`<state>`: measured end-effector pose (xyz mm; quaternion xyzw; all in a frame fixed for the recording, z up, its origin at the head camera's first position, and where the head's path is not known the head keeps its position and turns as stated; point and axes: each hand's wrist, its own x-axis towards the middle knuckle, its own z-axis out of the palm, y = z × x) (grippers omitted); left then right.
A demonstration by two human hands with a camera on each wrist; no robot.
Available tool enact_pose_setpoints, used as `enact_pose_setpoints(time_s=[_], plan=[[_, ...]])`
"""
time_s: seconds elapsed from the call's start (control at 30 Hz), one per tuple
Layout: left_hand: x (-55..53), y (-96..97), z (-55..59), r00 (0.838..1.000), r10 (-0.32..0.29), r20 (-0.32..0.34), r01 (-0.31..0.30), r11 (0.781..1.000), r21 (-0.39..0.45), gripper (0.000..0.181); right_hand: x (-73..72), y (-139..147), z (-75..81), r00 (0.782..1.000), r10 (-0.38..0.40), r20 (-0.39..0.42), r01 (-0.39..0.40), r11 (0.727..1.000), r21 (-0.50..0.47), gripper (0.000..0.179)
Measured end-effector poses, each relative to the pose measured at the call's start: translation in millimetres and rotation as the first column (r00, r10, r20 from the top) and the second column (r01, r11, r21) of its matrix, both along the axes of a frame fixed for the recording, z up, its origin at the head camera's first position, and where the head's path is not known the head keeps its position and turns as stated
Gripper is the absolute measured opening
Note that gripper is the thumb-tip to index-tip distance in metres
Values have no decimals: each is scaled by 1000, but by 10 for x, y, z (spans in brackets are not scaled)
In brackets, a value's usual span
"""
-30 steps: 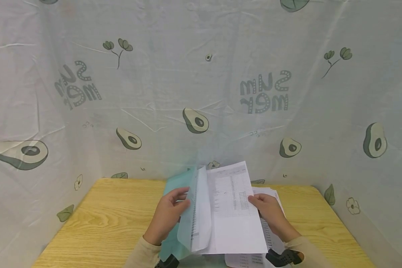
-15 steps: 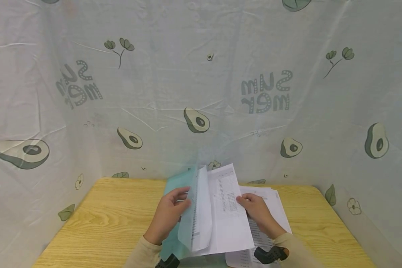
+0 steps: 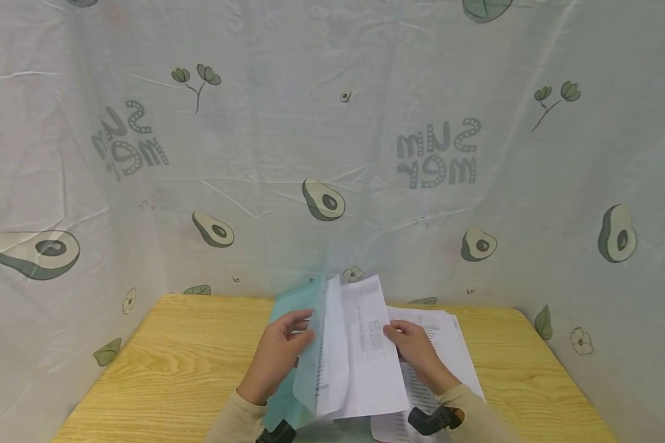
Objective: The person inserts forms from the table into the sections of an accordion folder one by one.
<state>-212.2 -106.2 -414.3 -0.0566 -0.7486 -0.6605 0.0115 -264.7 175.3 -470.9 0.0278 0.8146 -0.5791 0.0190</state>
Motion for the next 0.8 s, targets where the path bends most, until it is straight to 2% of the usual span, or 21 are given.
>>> enact_pose_setpoints(time_s=[0.2, 0.37, 0.53, 0.8], plan=[[-2, -4, -4, 1000, -3, -9, 3, 1000, -17, 42, 3, -121, -6, 999, 41, 20, -42, 999, 32, 35], [-15, -4, -22, 1000, -2, -8, 1, 1000, -16, 42, 63, -69, -8, 994, 38, 102, -46, 996, 77, 36], [-18, -11, -34, 1000, -5, -7, 5, 1000, -12, 42, 171, 57, -26, 982, 72, 172, -85, 994, 72, 31], [-13, -14, -27, 1000, 0, -14, 0, 1000, -11, 41, 266, 83, -9, 974, 151, 170, -161, 986, 44, 28]])
